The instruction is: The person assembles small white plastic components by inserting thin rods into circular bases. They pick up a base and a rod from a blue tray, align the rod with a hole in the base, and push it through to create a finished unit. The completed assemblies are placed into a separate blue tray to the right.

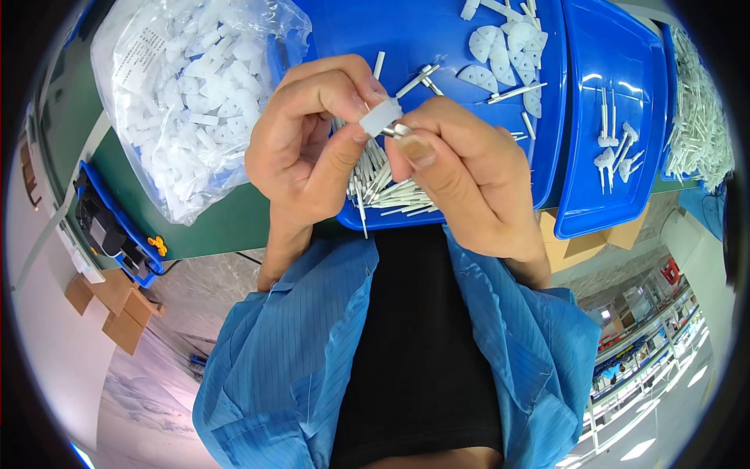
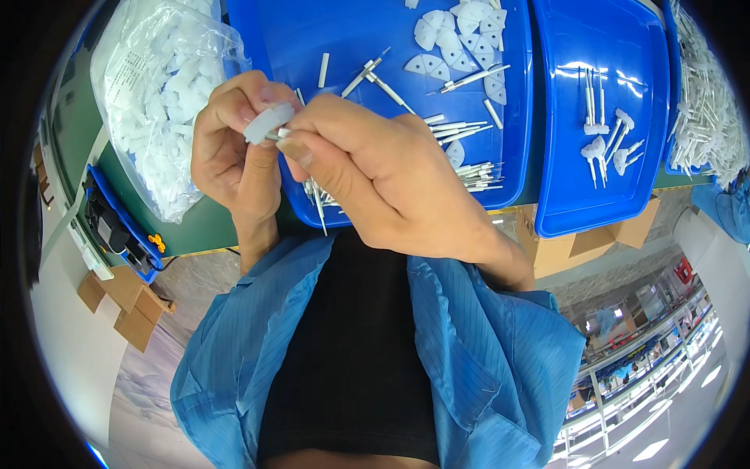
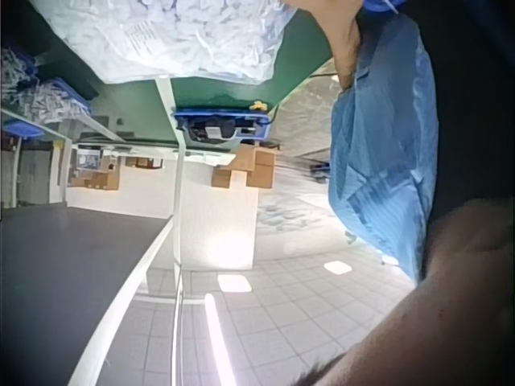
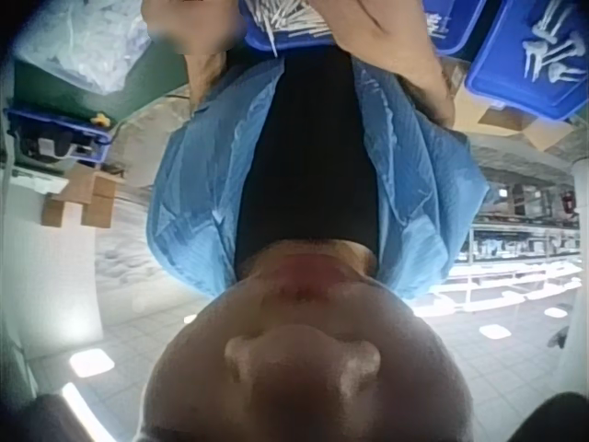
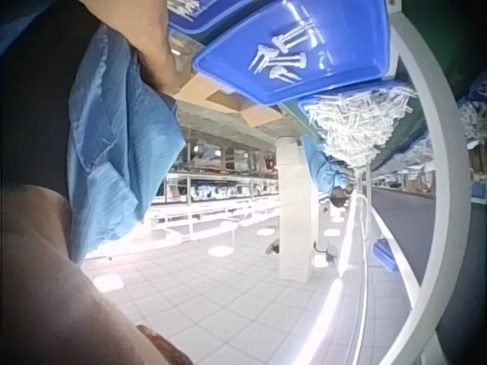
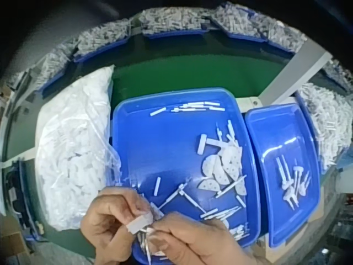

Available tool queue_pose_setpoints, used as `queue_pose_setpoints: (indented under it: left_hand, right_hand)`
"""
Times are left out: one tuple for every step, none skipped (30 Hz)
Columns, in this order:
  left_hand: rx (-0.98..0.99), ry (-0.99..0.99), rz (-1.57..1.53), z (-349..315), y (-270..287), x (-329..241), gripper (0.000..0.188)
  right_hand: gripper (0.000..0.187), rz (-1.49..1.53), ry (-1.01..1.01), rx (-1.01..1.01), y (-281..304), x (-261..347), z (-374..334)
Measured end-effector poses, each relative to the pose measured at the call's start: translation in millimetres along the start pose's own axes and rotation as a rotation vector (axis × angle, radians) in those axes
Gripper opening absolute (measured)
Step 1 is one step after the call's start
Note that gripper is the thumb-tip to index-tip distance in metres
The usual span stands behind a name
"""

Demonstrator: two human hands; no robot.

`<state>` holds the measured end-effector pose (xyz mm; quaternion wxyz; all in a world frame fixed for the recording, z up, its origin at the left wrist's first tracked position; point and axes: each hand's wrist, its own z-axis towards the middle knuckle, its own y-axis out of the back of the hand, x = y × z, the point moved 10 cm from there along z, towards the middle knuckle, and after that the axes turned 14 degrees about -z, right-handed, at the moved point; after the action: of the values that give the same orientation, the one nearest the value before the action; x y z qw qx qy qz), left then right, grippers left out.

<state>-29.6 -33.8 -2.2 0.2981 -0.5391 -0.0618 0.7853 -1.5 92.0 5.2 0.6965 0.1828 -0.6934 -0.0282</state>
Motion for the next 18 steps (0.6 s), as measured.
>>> queue_pose_setpoints:
  left_hand:
    - [-0.021, 0.001, -0.002, 0, 2, 1, 0.020]
    - [-0.041, 0.003, -0.004, 0, 4, 3, 0.020]
    - [-0.062, 0.005, -0.006, 0, 6, 4, 0.020]
    - [-0.047, -0.008, 0.039, 0, 6, 3, 0.021]
    - [-0.032, -0.021, 0.083, 0, 6, 1, 0.021]
    - [-0.016, -0.034, 0.128, 0, 6, 0, 0.022]
    - [-0.033, -0.054, 0.126, -2, 5, -1, 0.022]
    - [-0.050, -0.074, 0.125, -4, 3, -1, 0.023]
    - [-0.066, -0.094, 0.123, -5, 2, -2, 0.024]
    - [-0.073, -0.104, 0.094, -6, 2, -2, 0.024]
    - [-0.081, -0.115, 0.065, -8, 1, -3, 0.024]
    - [-0.082, -0.133, 0.042, -9, 1, -5, 0.024]
    - [-0.079, -0.151, 0.019, -9, 1, -6, 0.024]
    - [-0.070, -0.177, 0.002, -8, 1, -9, 0.024]
    - [-0.061, -0.203, -0.015, -8, 1, -12, 0.024]
    - [-0.099, -0.208, -0.019, -9, 2, -14, 0.025]
    - [-0.137, -0.213, -0.026, -10, 1, -16, 0.027]
    - [-0.179, -0.225, -0.024, -9, -1, -20, 0.029]
  right_hand:
    - [0.011, 0.012, 0.001, -0.002, 0, 0, 0]
    - [0.010, -0.108, 0.025, -0.043, 3, 4, 0]
    - [0.009, -0.228, 0.049, -0.084, 4, 8, -1]
    - [0.009, -0.348, 0.077, -0.126, 4, 13, -2]
    - [0.009, -0.407, 0.108, -0.155, 4, 17, -3]
    - [0.009, -0.466, 0.139, -0.184, 4, 19, -5]
    - [0.010, -0.522, 0.167, -0.208, 3, 23, -7]
    - [0.010, -0.534, 0.173, -0.217, 2, 27, -8]
    - [0.010, -0.547, 0.180, -0.226, 2, 32, -9]
    - [0.010, -0.564, 0.189, -0.237, 1, 35, -9]
    - [0.009, -0.520, 0.199, -0.258, 1, 37, -9]
    - [0.009, -0.476, 0.210, -0.279, 1, 37, -11]
    - [0.008, -0.429, 0.219, -0.301, 1, 37, -12]
    - [0.010, -0.413, 0.245, -0.293, 0, 37, -12]
    - [0.012, -0.396, 0.270, -0.286, 0, 35, -9]
    - [0.015, -0.381, 0.296, -0.279, -1, 32, -7]
    - [0.016, -0.368, 0.319, -0.253, -1, 28, -6]
    - [0.016, -0.355, 0.343, -0.226, 1, 23, -6]
